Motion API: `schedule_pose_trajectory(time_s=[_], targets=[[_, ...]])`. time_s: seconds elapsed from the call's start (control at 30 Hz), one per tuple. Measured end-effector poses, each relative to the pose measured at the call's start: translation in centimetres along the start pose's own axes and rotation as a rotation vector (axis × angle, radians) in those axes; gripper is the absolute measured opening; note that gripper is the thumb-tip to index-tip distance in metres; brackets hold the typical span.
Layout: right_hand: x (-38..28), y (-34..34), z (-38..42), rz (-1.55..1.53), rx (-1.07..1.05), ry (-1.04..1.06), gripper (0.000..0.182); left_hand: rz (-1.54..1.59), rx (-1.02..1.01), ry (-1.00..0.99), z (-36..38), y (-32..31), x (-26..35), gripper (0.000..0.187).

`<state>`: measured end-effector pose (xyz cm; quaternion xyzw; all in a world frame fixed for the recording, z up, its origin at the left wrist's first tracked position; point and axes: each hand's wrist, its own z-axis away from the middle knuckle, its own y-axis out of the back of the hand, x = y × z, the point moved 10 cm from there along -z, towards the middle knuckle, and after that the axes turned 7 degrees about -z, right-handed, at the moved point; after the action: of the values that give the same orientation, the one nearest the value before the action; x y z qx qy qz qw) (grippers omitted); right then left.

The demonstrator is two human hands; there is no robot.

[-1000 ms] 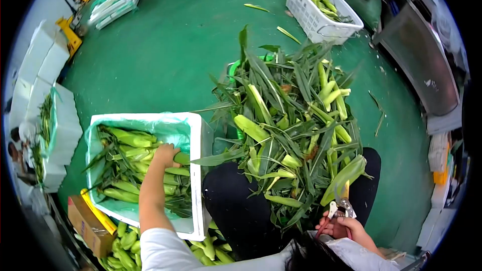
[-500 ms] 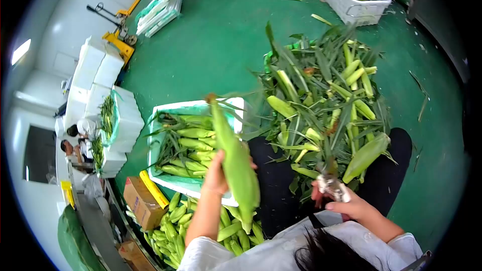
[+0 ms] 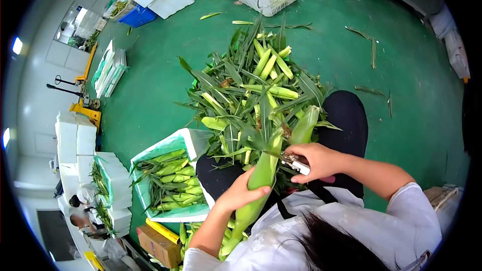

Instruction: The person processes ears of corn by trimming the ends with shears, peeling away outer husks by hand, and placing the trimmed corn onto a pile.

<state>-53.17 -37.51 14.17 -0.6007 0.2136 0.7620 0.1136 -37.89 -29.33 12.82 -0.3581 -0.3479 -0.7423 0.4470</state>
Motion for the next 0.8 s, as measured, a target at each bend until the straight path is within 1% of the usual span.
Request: schedule_pose_trajectory(time_s=[0.03,0.13,0.17,0.2,0.27,0.3,0.33,0.37,0.43,0.5,0.57,0.6,0.63,0.67,0.7,0.73,0.77,0.8], targets=[[1.6,-0.3,0.4,-0.143,0.010,-0.063,0.048,0.145,-0.073,0.017,-0.2,-0.5,-0.5,0.067],[3.4,-2.0,1.8,-0.478,-0.133,-0.184,0.045,0.437,-0.368,0.134,0.4,-2.3,-1.4,0.066],[2.5,-2.0,2.4,-0.525,-0.185,-0.205,0.041,0.535,-0.418,0.152,0.8,-2.9,-0.4,0.071],[2.7,-2.4,3.1,-0.619,-0.239,-0.271,0.042,0.622,-0.442,0.166,1.1,-3.1,-0.6,0.074],[2.1,-3.2,3.7,-0.834,-0.315,-0.272,0.047,0.799,-0.502,0.191,1.6,-3.9,-1.2,0.079],[1.3,-3.4,3.4,-0.748,-0.328,-0.135,0.048,0.809,-0.517,0.180,1.5,-4.3,-0.6,0.084],[0.5,-3.6,2.9,-0.658,-0.339,-0.002,0.050,0.844,-0.578,0.195,1.6,-5.0,-0.4,0.084],[0.9,-4.3,2.9,-0.561,-0.424,-0.039,0.052,0.882,-0.639,0.213,1.7,-5.7,-0.4,0.084],[-0.2,-4.0,2.3,-0.513,-0.393,0.075,0.050,0.993,-0.761,0.277,2.3,-7.2,-1.0,0.082],[-0.6,-3.7,1.9,-0.495,-0.353,0.162,0.046,1.039,-0.847,0.303,3.0,-8.5,-1.0,0.084],[0.5,-3.4,2.0,-0.585,-0.241,0.038,0.041,1.098,-0.912,0.285,3.4,-9.3,-0.8,0.084],[1.1,-3.5,2.2,-0.630,-0.184,-0.026,0.038,1.049,-0.853,0.282,2.9,-9.2,-1.3,0.084],[2.0,-4.0,2.4,-0.849,-0.120,-0.123,0.032,1.002,-0.793,0.280,2.5,-8.9,-1.5,0.084],[2.3,-3.3,2.9,-0.913,0.000,-0.142,0.027,0.955,-0.730,0.277,2.1,-8.5,-1.8,0.084],[2.9,-2.5,3.0,-1.083,0.145,-0.121,0.026,0.923,-0.577,0.282,1.5,-6.9,-2.7,0.084],[3.9,-1.9,3.2,-1.250,0.292,-0.098,0.026,0.825,-0.324,0.222,0.3,-4.3,-2.5,0.083],[4.5,-1.2,3.3,-1.302,0.346,-0.015,0.025,0.764,-0.148,0.101,-1.0,-1.4,-2.2,0.080],[3.7,-0.7,3.9,-1.303,0.311,0.030,0.034,0.762,0.009,0.049,-1.3,1.2,-2.2,0.076]])
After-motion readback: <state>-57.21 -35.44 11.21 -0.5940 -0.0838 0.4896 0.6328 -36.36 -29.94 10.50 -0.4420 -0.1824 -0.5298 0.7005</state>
